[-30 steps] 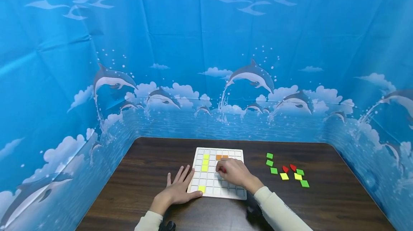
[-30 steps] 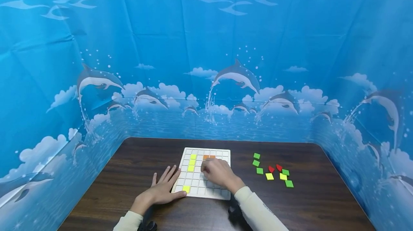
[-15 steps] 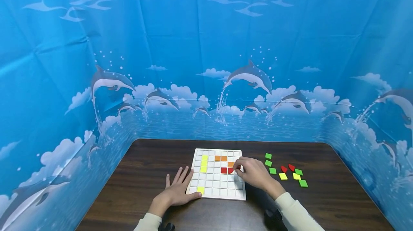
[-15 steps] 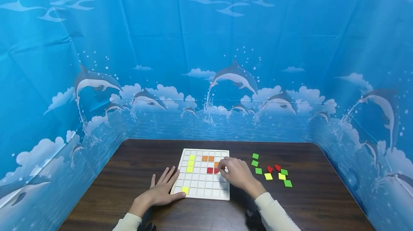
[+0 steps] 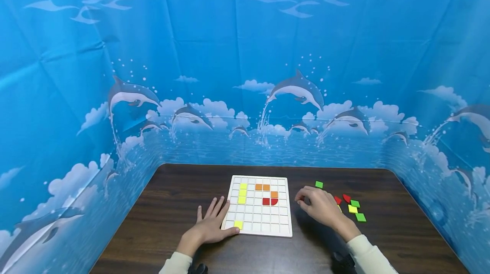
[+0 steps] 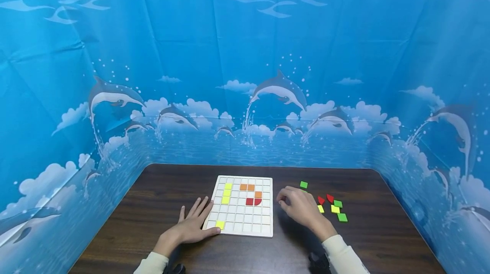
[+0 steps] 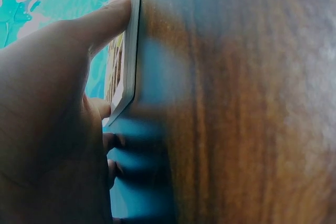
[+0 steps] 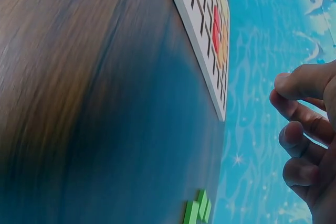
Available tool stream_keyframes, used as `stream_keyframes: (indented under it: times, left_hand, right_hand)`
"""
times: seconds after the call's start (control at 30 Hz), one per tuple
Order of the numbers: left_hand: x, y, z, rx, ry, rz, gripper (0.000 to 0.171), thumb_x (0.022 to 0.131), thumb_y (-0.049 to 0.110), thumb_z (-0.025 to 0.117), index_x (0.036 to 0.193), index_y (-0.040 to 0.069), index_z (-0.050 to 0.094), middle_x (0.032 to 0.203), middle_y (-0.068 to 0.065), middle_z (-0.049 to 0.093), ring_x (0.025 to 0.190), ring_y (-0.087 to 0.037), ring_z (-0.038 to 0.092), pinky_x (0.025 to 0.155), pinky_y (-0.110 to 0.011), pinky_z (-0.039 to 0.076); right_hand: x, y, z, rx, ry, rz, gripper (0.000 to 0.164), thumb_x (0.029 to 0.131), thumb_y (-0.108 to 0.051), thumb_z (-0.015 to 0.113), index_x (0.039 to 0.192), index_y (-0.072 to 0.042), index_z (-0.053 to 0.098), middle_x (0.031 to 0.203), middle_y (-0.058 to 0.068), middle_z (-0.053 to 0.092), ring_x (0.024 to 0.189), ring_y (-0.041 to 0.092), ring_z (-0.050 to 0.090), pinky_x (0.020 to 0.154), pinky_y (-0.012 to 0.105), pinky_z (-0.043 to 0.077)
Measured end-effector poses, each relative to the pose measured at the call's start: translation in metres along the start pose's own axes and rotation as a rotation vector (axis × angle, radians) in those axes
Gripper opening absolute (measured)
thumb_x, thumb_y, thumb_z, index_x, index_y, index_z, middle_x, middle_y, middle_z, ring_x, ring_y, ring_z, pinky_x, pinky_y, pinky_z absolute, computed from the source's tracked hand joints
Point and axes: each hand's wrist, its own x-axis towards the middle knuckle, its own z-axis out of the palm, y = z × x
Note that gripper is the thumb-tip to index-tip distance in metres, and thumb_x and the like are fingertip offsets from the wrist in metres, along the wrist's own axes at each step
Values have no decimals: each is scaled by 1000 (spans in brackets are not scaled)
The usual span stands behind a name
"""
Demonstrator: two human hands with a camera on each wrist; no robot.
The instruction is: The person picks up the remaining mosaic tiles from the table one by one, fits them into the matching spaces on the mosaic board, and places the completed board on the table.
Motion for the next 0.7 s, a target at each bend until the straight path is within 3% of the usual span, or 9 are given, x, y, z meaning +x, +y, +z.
stream_keyframes:
  times: [0.2,0.5,0.7]
  left_hand:
    - [1,-1,2,-6,18,26,111,89,86,57,172,21,22,181,-13,10,167,-42,1,119,-83,-10]
    - [0,7,-7,25,5,-3,108,92,80,60,172,17,24,180,-12,14,167,-40,6,123,-81,-5]
    - [4,-2,4,-9,10,8,113,89,87,56,173,20,21,181,-12,10,167,-41,1,121,-82,-11]
  right_hand:
    - [-6,13,-9,3,0,41,9,92,-14,83,97,-21,81,91,-14,71,72,3,56,60,24,46]
    - [-16,39,-22,-9,41,29,9,93,-11,82,98,-19,80,93,-9,74,75,8,63,58,24,44]
    - [-29,55,-33,-15,31,68,9,94,-13,81,99,-20,80,91,-11,71,66,3,51,53,25,38]
